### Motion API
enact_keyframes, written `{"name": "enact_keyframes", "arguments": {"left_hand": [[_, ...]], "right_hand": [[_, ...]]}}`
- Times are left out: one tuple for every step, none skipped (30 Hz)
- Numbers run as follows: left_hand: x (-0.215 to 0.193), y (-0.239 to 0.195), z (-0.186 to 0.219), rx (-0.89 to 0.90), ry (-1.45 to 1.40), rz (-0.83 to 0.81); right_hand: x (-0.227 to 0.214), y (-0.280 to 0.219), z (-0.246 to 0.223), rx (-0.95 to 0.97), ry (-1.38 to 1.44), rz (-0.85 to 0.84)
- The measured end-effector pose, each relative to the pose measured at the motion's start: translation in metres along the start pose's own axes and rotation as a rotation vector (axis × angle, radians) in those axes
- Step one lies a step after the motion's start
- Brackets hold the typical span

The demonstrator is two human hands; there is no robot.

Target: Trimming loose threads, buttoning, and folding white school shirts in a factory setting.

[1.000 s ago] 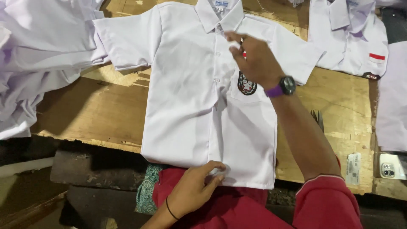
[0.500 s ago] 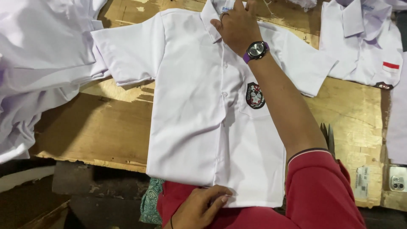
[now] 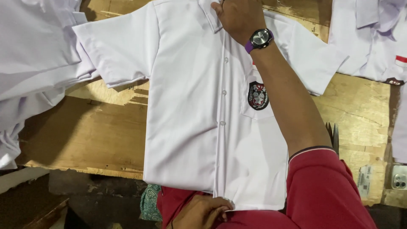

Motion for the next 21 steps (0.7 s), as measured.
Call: {"name": "enact_keyframes", "arguments": {"left_hand": [[0.006,-0.001,-0.002,-0.006,-0.109,-0.037],[0.012,-0.003,-0.002,-0.013,-0.217,-0.075],[0.015,-0.010,-0.009,-0.005,-0.200,-0.082],[0.026,-0.018,-0.020,-0.080,-0.543,-0.134],[0.037,-0.026,-0.027,-0.160,-0.887,-0.183],[0.043,-0.027,-0.043,-0.152,-0.870,-0.189],[0.044,-0.032,-0.076,-0.317,-1.075,0.045],[0.048,-0.043,-0.110,-0.482,-1.267,0.292],[0.048,-0.036,-0.100,-0.472,-1.265,0.292],[0.041,-0.029,-0.091,-0.403,-1.396,0.423],[0.034,-0.026,-0.083,-0.338,-1.522,0.555],[0.041,-0.024,-0.093,-0.336,-1.519,0.553],[0.041,-0.027,-0.110,-0.354,-1.420,0.655],[0.040,-0.030,-0.125,-0.370,-1.318,0.755],[0.037,-0.025,-0.117,-0.366,-1.308,0.754],[0.034,-0.023,-0.111,-0.407,-1.222,0.750],[0.032,-0.021,-0.105,-0.449,-1.138,0.748],[0.035,-0.020,-0.101,-0.447,-1.132,0.749],[0.034,-0.021,-0.099,-0.442,-1.138,0.815],[0.033,-0.023,-0.096,-0.438,-1.144,0.881],[0.032,-0.025,-0.096,-0.429,-1.141,0.878]], "right_hand": [[-0.008,-0.001,-0.002,0.001,-0.001,0.022],[-0.017,-0.003,-0.005,0.001,-0.002,0.044],[-0.031,-0.003,-0.006,0.010,-0.011,0.059],[-0.047,-0.003,-0.008,0.013,-0.019,0.101],[-0.063,-0.003,-0.010,0.012,-0.026,0.143],[-0.084,-0.009,-0.015,0.017,-0.036,0.159],[-0.101,-0.019,-0.023,0.011,0.160,0.142],[-0.118,-0.029,-0.031,0.004,0.355,0.124],[-0.125,-0.039,-0.038,-0.002,0.351,0.131],[-0.126,-0.049,-0.049,-0.059,0.409,0.044],[-0.126,-0.062,-0.062,-0.109,0.467,-0.045],[-0.119,-0.069,-0.064,-0.108,0.464,-0.041],[-0.100,-0.076,-0.070,-0.121,0.437,-0.183],[-0.080,-0.084,-0.076,-0.134,0.408,-0.326],[-0.082,-0.083,-0.075,-0.130,0.407,-0.316],[-0.079,-0.084,-0.074,-0.095,0.423,-0.372],[-0.074,-0.085,-0.073,-0.064,0.440,-0.432],[-0.078,-0.084,-0.075,-0.062,0.442,-0.426],[-0.078,-0.083,-0.075,-0.040,0.430,-0.451],[-0.079,-0.082,-0.074,-0.017,0.418,-0.476],[-0.078,-0.082,-0.073,-0.017,0.413,-0.468]]}}
Point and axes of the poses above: each hand's wrist, its own y-axis towards the middle knuckle, its own x-axis out of the palm, z = x × y, the point moved 9 cm from there along y, towards the middle knuckle, and after that the axes turned 5 degrees about x, right-handed, at the moved point
